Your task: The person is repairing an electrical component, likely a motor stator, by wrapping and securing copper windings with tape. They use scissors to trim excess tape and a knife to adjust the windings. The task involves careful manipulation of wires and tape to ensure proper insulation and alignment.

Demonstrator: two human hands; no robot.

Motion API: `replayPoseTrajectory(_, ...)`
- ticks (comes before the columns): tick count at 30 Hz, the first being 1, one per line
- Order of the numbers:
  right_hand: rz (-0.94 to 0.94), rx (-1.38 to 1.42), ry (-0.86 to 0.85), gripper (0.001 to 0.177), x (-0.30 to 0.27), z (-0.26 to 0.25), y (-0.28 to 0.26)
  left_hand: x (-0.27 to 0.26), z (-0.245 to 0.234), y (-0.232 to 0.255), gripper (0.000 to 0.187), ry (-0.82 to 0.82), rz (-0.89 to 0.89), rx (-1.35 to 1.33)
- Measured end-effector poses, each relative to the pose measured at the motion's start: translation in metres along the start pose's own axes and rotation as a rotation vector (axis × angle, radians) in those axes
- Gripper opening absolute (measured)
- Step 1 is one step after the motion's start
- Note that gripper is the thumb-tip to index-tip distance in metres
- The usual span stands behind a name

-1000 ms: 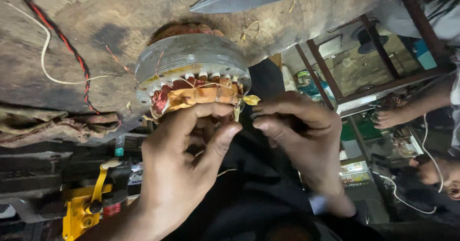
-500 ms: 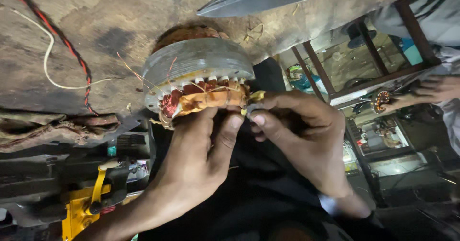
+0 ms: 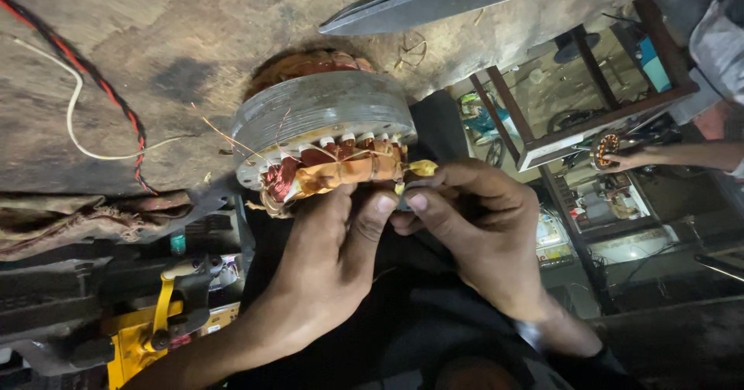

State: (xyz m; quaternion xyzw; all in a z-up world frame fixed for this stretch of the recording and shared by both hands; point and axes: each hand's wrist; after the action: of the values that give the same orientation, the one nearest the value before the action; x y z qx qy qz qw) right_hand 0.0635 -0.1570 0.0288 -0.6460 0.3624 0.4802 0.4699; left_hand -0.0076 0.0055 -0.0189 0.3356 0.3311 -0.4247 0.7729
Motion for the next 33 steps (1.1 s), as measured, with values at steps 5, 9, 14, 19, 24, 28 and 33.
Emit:
replayPoseTrajectory(5, 0.002, -0.065, -0.040, 0.018, 0.002, -0.002, -0.007, 0.001, -0.003, -0.001, 0.030, -0.014, 0.020, 0.022)
replayPoseTrajectory(9, 0.015, -0.074, -0.083, 0.017, 0.004, -0.004, -0.010, 0.000, -0.003, -0.002, 0.027, 0.006, -0.105, 0.083)
replayPoseTrajectory(14, 0.048, -0.105, -0.061, 0.016, 0.005, -0.001, -0.013, -0.001, -0.004, -0.004, 0.025, 0.038, -0.072, 0.122)
replayPoseTrajectory(19, 0.006, -0.113, 0.000, 0.016, 0.003, 0.004, -0.015, -0.002, -0.006, -0.003, 0.025, 0.048, 0.139, 0.148)
replayPoseTrajectory(24, -0.014, -0.214, -0.051, 0.014, 0.002, 0.005, -0.013, -0.001, -0.006, -0.004, 0.025, 0.031, 0.020, 0.046)
replayPoseTrajectory(28, 0.053, -0.145, 0.004, 0.018, 0.002, 0.007, -0.007, -0.001, -0.006, -0.007, 0.025, 0.020, 0.086, 0.000)
replayPoseTrajectory(33, -0.031, -0.033, -0.072, 0.015, 0.003, 0.004, -0.003, -0.001, -0.008, -0.005, 0.024, -0.008, 0.046, -0.008)
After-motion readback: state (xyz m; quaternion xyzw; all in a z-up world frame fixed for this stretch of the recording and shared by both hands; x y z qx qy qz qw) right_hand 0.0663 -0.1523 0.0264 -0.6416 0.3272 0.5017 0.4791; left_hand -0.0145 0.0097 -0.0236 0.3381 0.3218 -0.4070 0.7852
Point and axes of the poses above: each hand's wrist, its own x-axis towards the middle knuckle, its own z-axis out of the palm, y = z × x, and after that the axes turned 5 degrees about -y, right-handed
